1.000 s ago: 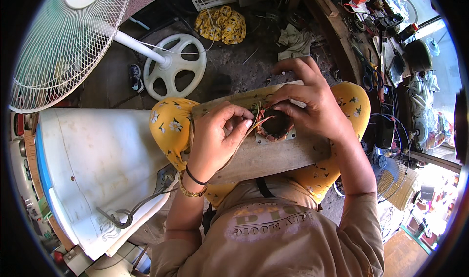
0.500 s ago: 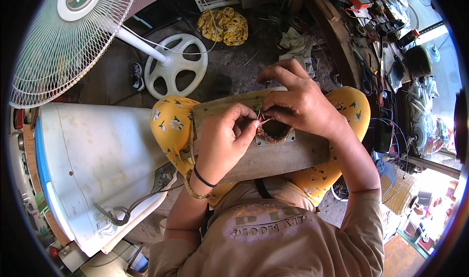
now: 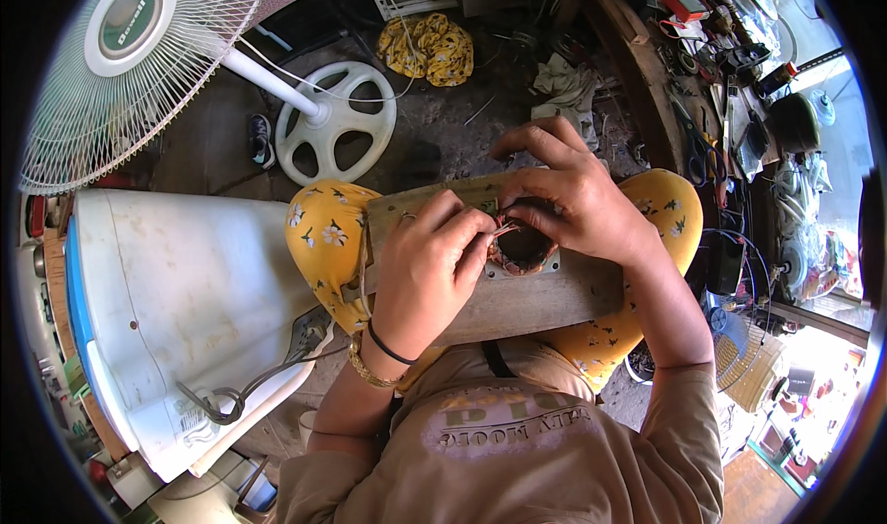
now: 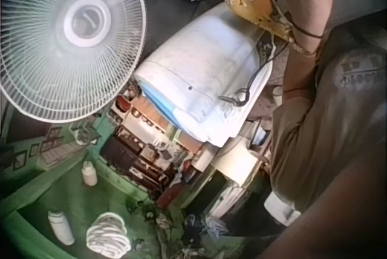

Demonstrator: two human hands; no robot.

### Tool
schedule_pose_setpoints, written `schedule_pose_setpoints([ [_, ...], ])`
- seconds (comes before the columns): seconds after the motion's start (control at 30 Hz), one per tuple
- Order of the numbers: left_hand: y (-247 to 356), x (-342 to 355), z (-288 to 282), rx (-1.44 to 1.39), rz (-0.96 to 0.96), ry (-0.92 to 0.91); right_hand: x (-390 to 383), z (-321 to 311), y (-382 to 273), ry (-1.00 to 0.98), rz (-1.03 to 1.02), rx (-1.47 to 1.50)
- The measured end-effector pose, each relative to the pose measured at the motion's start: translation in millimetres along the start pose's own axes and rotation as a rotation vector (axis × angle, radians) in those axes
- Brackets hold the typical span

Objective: The person repairs a stator by hand. They use a file to scrape the ends of copper wires, measure them with a multimeter, and then twist the wires together and apply a small piece of paper.

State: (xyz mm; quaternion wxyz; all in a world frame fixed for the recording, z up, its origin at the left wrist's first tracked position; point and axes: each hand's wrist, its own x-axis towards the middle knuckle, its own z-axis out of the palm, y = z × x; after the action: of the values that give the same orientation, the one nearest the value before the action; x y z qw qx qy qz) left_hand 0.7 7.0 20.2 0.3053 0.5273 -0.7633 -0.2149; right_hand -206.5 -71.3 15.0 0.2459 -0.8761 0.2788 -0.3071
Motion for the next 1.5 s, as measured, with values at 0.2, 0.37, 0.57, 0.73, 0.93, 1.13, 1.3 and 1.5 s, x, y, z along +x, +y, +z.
schedule_pose_setpoints([
  [0.2,-10,-3,13,-0.359,-0.112,0.112,-2,-1,2,0.015,0.002,0.034],
  [0.37,-10,-5,21,-0.345,-0.21,0.138,-4,0,4,0.025,-0.006,0.065],
  [0.57,-7,-2,15,-0.183,-0.124,0.057,-5,2,8,0.001,0.06,0.123],
  [0.73,-6,-4,12,-0.297,-0.082,0.049,-6,5,9,0.014,0.068,0.113],
  [0.93,-10,-6,17,-0.398,-0.153,0.183,-6,2,6,0.029,0.029,0.099],
  [1.13,-6,-7,16,-0.322,-0.27,0.103,-7,3,6,0.021,0.045,0.144],
  [1.3,-4,-7,12,-0.274,-0.165,0.03,-9,7,9,-0.002,0.074,0.157],
  [1.5,-9,-9,9,-0.438,-0.14,-0.015,-9,8,8,0.0,0.063,0.137],
])
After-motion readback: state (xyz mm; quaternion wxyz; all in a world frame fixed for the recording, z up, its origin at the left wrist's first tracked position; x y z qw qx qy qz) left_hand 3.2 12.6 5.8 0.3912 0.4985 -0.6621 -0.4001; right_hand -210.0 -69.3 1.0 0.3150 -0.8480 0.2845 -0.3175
